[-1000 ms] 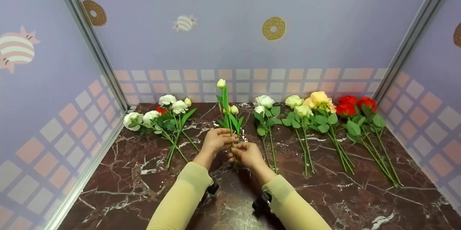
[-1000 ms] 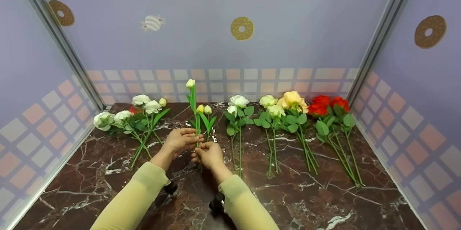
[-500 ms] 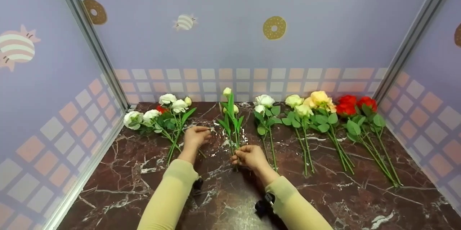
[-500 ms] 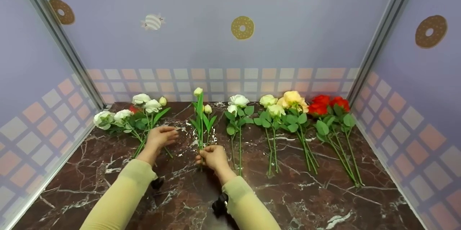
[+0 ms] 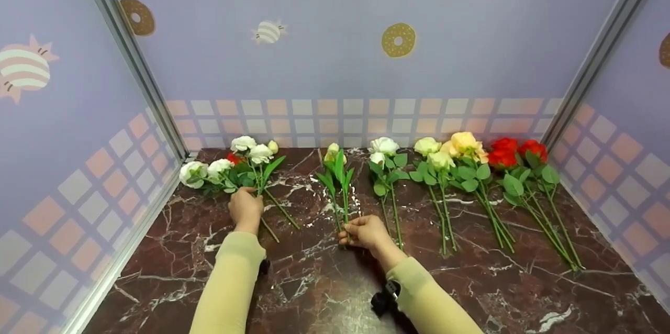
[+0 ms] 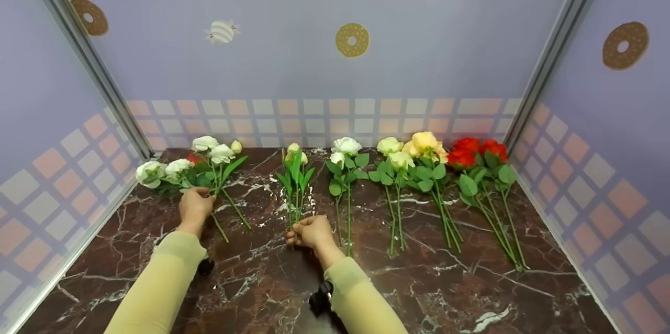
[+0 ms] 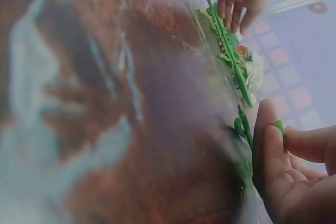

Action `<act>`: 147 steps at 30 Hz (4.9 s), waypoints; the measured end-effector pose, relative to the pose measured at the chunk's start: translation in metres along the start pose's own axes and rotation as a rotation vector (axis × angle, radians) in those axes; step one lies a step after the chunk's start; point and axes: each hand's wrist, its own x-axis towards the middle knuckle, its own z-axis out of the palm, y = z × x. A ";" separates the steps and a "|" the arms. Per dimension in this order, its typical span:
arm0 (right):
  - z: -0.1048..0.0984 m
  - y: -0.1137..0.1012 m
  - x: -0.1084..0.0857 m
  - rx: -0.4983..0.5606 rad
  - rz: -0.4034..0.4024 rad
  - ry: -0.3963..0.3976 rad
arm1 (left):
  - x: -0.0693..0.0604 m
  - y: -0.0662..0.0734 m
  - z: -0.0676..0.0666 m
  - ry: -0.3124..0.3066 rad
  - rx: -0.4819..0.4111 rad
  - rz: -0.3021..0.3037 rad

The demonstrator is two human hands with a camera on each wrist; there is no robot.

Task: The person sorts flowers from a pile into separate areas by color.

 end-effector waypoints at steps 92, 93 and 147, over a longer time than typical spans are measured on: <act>0.008 -0.029 -0.001 -0.329 -0.240 0.112 | -0.058 0.058 0.016 -0.487 -0.685 -0.035; 0.009 -0.030 -0.001 -0.322 -0.250 0.115 | -0.062 0.060 0.019 -0.488 -0.693 -0.029; -0.004 -0.006 0.025 -0.099 -0.065 0.227 | -0.020 0.028 0.024 -0.184 0.110 0.106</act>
